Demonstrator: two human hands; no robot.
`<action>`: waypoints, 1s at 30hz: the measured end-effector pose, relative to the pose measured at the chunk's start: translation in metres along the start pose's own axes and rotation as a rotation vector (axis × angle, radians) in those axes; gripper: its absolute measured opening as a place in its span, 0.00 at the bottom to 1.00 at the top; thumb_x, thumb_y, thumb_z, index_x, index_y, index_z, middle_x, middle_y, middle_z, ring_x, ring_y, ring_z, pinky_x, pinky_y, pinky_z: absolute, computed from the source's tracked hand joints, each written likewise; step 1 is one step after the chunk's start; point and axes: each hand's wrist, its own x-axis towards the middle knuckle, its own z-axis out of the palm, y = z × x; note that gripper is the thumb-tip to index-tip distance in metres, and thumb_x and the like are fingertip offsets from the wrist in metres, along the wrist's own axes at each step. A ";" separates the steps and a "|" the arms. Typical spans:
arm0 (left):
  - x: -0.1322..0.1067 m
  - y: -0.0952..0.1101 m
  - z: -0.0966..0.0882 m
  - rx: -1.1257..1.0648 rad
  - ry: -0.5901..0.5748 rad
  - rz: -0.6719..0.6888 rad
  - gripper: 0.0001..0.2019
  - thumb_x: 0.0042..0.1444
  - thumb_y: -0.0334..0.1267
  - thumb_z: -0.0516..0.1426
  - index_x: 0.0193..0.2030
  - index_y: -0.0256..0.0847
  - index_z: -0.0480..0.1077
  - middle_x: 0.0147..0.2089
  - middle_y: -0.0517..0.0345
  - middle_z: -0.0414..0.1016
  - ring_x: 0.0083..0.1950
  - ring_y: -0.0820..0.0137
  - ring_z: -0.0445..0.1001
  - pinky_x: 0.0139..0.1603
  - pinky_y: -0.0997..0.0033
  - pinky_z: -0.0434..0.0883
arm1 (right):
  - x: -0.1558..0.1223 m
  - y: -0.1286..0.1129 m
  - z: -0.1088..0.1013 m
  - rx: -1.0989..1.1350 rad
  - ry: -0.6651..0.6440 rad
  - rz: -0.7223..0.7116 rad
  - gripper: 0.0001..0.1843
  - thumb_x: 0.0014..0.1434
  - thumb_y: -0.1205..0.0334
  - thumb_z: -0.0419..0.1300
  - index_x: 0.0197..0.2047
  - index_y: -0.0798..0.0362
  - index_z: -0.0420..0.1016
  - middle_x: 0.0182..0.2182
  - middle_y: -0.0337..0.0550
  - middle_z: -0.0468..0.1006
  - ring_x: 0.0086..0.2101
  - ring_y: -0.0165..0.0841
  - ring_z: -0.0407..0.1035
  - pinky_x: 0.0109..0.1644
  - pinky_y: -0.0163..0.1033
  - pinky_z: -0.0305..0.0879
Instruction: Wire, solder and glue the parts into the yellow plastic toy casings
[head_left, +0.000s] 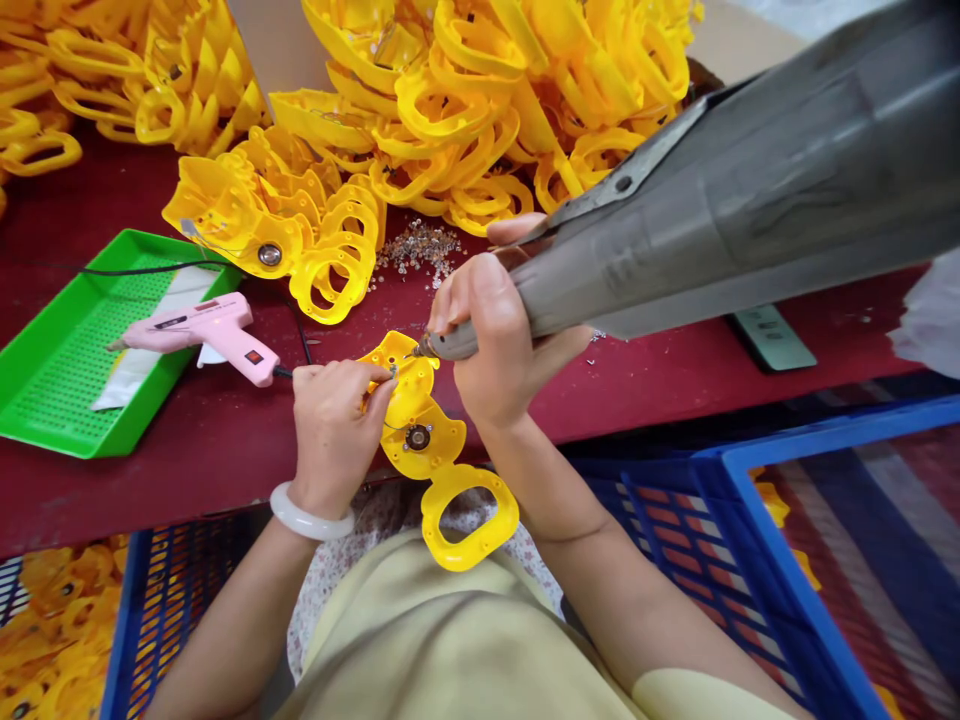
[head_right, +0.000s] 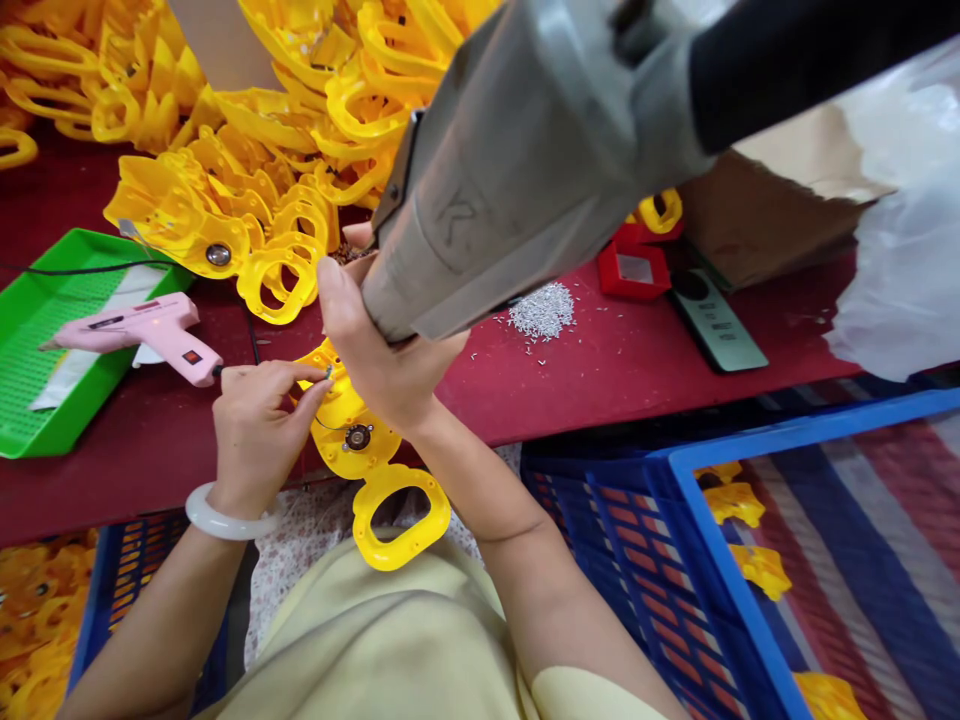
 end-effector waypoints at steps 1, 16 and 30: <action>0.000 0.001 0.002 0.032 -0.018 0.019 0.03 0.58 0.34 0.61 0.34 0.38 0.72 0.34 0.64 0.74 0.33 0.70 0.69 0.42 0.60 0.58 | 0.000 0.000 -0.001 -0.016 -0.010 0.000 0.14 0.46 0.59 0.67 0.30 0.51 0.64 0.17 0.33 0.57 0.15 0.27 0.53 0.22 0.38 0.60; -0.003 0.003 0.011 0.184 -0.105 0.177 0.05 0.60 0.31 0.58 0.32 0.36 0.72 0.36 0.56 0.70 0.37 0.66 0.62 0.36 0.62 0.57 | -0.011 0.003 -0.020 -0.114 -0.257 0.064 0.08 0.59 0.58 0.60 0.35 0.52 0.64 0.19 0.34 0.60 0.18 0.27 0.57 0.24 0.36 0.61; -0.003 0.001 0.011 0.178 -0.101 0.216 0.05 0.60 0.30 0.56 0.32 0.37 0.69 0.34 0.56 0.69 0.36 0.67 0.62 0.36 0.63 0.56 | -0.009 -0.005 -0.013 -0.141 -0.261 0.023 0.08 0.52 0.64 0.60 0.33 0.51 0.63 0.15 0.32 0.59 0.14 0.27 0.56 0.18 0.35 0.55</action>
